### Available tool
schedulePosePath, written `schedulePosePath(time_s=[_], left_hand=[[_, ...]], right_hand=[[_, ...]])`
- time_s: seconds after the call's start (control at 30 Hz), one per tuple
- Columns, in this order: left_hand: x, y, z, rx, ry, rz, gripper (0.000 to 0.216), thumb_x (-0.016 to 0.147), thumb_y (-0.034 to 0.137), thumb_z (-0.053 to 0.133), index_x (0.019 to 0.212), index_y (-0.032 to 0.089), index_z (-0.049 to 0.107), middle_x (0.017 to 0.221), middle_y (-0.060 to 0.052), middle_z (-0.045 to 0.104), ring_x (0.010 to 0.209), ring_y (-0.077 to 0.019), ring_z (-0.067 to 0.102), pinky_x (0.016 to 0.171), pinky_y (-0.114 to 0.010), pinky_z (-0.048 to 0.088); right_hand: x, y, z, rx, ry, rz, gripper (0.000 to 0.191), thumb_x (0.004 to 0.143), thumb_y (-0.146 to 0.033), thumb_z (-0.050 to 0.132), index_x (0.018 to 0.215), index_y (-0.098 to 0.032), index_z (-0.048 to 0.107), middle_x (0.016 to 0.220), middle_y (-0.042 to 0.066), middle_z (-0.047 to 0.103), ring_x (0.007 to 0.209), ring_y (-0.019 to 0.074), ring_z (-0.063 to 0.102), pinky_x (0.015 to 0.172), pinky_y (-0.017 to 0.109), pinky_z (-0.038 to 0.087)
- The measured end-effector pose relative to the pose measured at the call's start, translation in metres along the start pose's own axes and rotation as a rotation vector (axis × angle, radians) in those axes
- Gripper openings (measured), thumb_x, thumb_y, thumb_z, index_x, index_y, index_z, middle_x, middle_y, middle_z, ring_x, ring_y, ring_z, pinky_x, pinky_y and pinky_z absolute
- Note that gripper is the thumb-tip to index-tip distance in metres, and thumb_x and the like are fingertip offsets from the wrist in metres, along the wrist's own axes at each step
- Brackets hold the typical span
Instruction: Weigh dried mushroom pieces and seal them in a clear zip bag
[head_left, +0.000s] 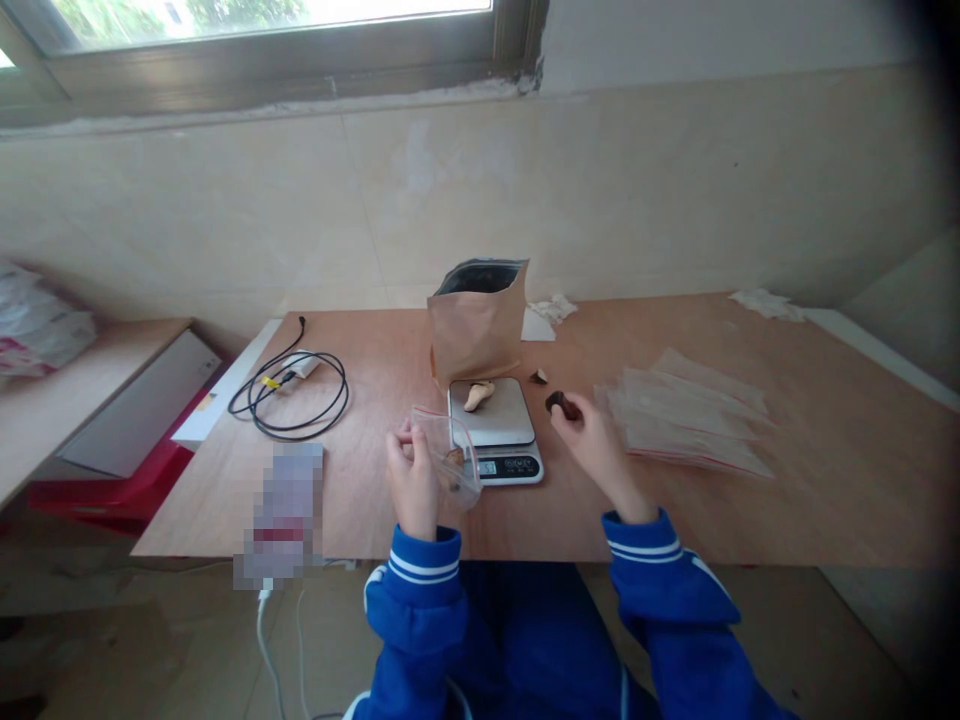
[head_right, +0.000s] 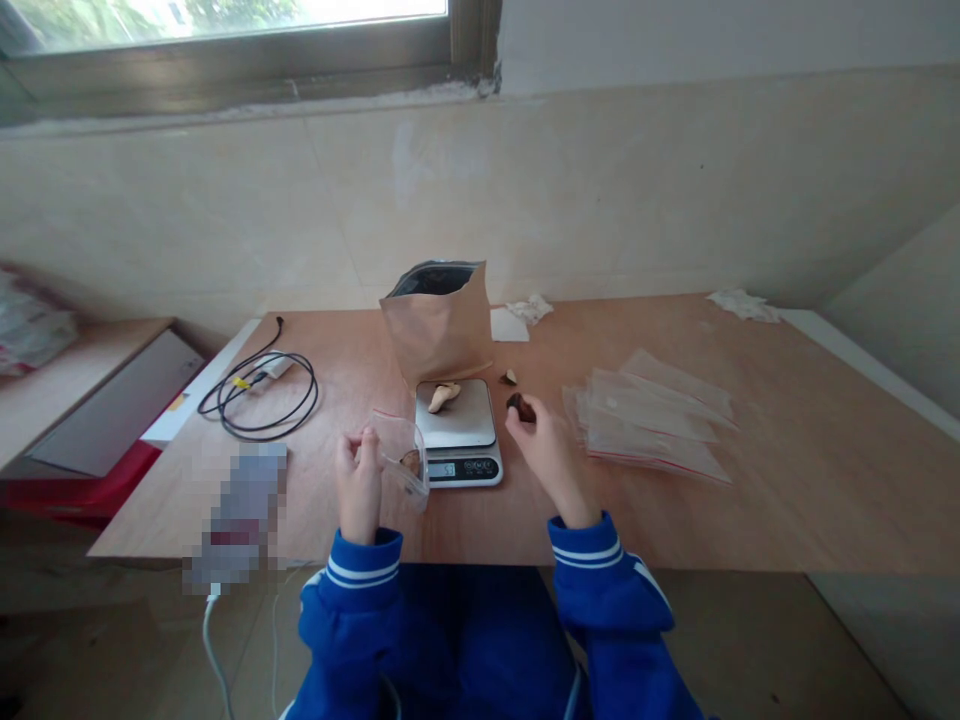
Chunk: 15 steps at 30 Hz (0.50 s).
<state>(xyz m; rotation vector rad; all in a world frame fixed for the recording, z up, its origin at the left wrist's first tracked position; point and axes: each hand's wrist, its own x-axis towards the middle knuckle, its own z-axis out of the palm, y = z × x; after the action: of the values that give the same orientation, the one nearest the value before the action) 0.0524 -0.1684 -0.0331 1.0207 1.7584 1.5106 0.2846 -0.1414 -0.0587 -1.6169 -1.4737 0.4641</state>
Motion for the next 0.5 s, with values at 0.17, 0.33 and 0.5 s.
schedulePosePath(time_s=[0.17,0.33,0.5], left_hand=[[-0.004,0.002,0.004,-0.003,-0.017,-0.020,0.027,0.084,0.044,0.051,0.072,0.020,0.047,0.079,-0.004,0.061,0.080,-0.0190,0.061,0.073,-0.032,0.045],[-0.007,0.002,0.004,-0.054,-0.041,-0.047,0.029,0.084,0.047,0.050,0.073,0.020,0.045,0.078,-0.003,0.061,0.071,-0.0165,0.059,0.066,-0.029,0.044],[-0.008,-0.001,0.003,-0.110,-0.045,-0.041,0.030,0.083,0.048,0.052,0.074,0.019,0.047,0.073,-0.002,0.059,0.071,-0.0156,0.060,0.066,-0.028,0.046]], right_hand=[[-0.020,-0.079,0.009,0.602,-0.299,0.032,0.042,0.085,-0.053,0.054,0.112,-0.022,0.046,0.077,-0.001,0.063,0.059,0.0134,0.060,0.056,0.027,0.050],[-0.030,-0.112,0.033,0.434,-0.408,-0.064,0.030,0.084,-0.050,0.057,0.091,-0.022,0.048,0.070,-0.003,0.058,0.058,0.0127,0.056,0.053,0.025,0.045],[-0.030,-0.112,0.039,0.036,-0.403,-0.380,0.027,0.094,-0.039,0.045,0.082,-0.021,0.061,0.088,0.007,0.063,0.089,0.0221,0.062,0.079,0.036,0.049]])
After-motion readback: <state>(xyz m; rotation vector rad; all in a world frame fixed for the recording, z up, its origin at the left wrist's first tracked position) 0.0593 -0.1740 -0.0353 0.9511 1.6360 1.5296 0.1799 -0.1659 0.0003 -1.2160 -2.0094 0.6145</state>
